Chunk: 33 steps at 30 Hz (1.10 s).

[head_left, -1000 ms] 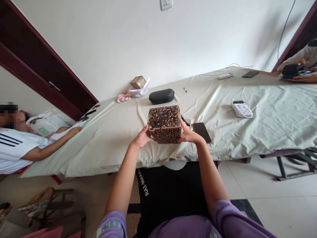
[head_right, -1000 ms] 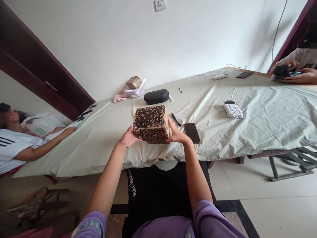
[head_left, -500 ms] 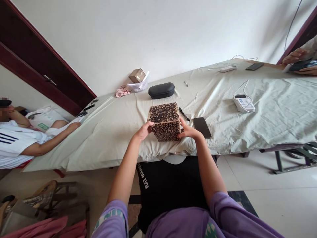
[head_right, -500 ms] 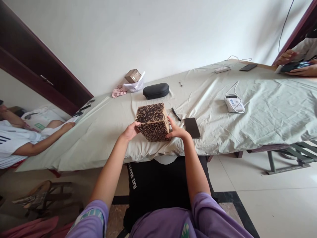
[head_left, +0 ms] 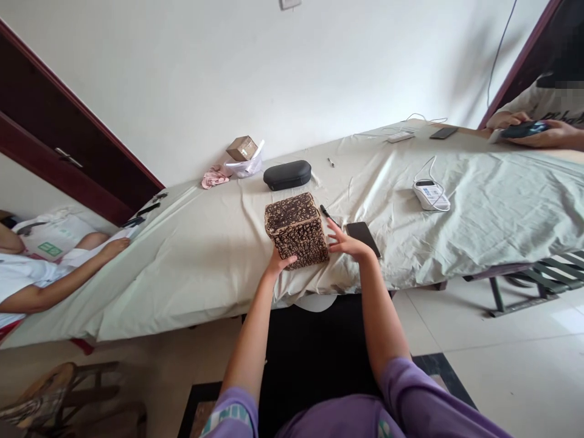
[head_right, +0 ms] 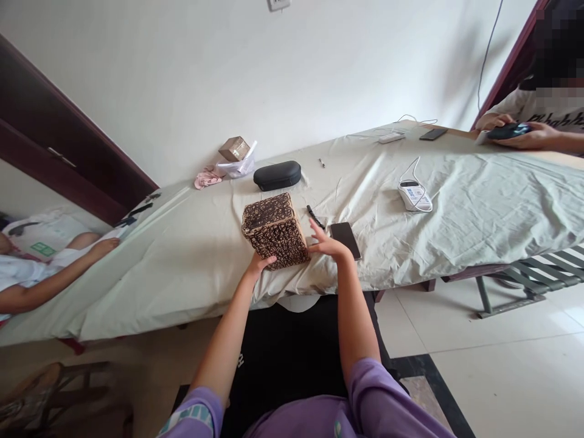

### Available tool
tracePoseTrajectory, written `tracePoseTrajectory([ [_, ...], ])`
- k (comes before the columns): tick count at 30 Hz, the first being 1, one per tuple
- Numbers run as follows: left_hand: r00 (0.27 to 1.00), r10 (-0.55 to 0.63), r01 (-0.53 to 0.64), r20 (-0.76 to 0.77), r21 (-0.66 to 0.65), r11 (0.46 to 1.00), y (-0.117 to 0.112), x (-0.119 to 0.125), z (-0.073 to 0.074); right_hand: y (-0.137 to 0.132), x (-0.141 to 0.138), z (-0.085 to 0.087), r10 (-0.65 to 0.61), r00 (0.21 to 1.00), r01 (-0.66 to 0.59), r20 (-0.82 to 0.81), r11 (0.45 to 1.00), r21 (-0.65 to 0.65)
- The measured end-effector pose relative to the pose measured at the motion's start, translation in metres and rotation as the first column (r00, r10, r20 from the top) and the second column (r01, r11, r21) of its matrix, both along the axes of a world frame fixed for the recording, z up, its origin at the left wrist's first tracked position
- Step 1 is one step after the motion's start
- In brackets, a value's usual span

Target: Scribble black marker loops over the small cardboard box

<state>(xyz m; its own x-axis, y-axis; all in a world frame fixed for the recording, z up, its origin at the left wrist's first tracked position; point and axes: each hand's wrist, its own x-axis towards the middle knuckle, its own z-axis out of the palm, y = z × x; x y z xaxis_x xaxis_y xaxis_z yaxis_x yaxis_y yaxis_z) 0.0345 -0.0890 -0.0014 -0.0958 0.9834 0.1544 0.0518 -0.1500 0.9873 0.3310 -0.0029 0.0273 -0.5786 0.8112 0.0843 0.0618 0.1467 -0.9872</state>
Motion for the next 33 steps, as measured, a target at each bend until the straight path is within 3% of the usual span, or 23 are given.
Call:
tracePoseTrajectory([
  [2,0.997,0.063,-0.065,0.046,0.041,0.997,0.002,0.001,-0.009,0.015,0.003,0.008,-0.254,0.961,0.253,0.113,0.967,0.022],
  [4,0.989,0.113,-0.119,0.099,0.053,0.992,0.004,-0.001,-0.011,0.033,-0.004,0.018,-0.506,0.81,0.491,0.297,0.862,0.128],
  [6,0.981,0.134,-0.142,0.141,0.046,0.989,0.006,-0.002,-0.011,0.05,-0.02,0.027,-0.583,0.703,0.557,0.407,0.807,0.194],
  [10,0.982,0.119,-0.127,0.145,0.049,0.991,0.006,-0.002,-0.01,0.07,-0.053,0.032,-0.563,0.651,0.52,0.509,0.82,0.241],
  [15,0.988,0.118,-0.126,0.096,0.09,0.988,0.004,0.001,-0.008,0.083,-0.059,0.034,-0.445,0.747,0.39,0.494,0.895,0.217],
  [20,0.966,0.17,-0.182,0.193,0.047,0.982,0.005,0.001,-0.009,0.086,-0.042,0.055,-0.297,0.86,0.296,0.414,0.953,0.066],
  [24,0.923,0.203,-0.2,0.328,-0.042,0.979,0.005,-0.001,-0.009,0.061,-0.017,0.071,-0.18,0.953,0.196,0.243,0.98,-0.042],
  [27,0.871,0.215,-0.162,0.441,-0.154,0.975,0.005,-0.005,-0.005,0.031,-0.003,0.072,-0.148,0.984,0.143,-0.104,0.988,-0.052],
  [29,0.844,0.185,-0.114,0.503,-0.169,0.979,0.003,-0.009,-0.001,0.011,-0.006,0.07,-0.198,0.944,0.2,-0.265,0.98,-0.019],
  [33,0.828,0.104,0.014,0.552,-0.205,0.979,-0.003,-0.012,0.01,-0.021,-0.038,0.069,-0.357,0.875,0.402,-0.328,0.912,0.08],
])
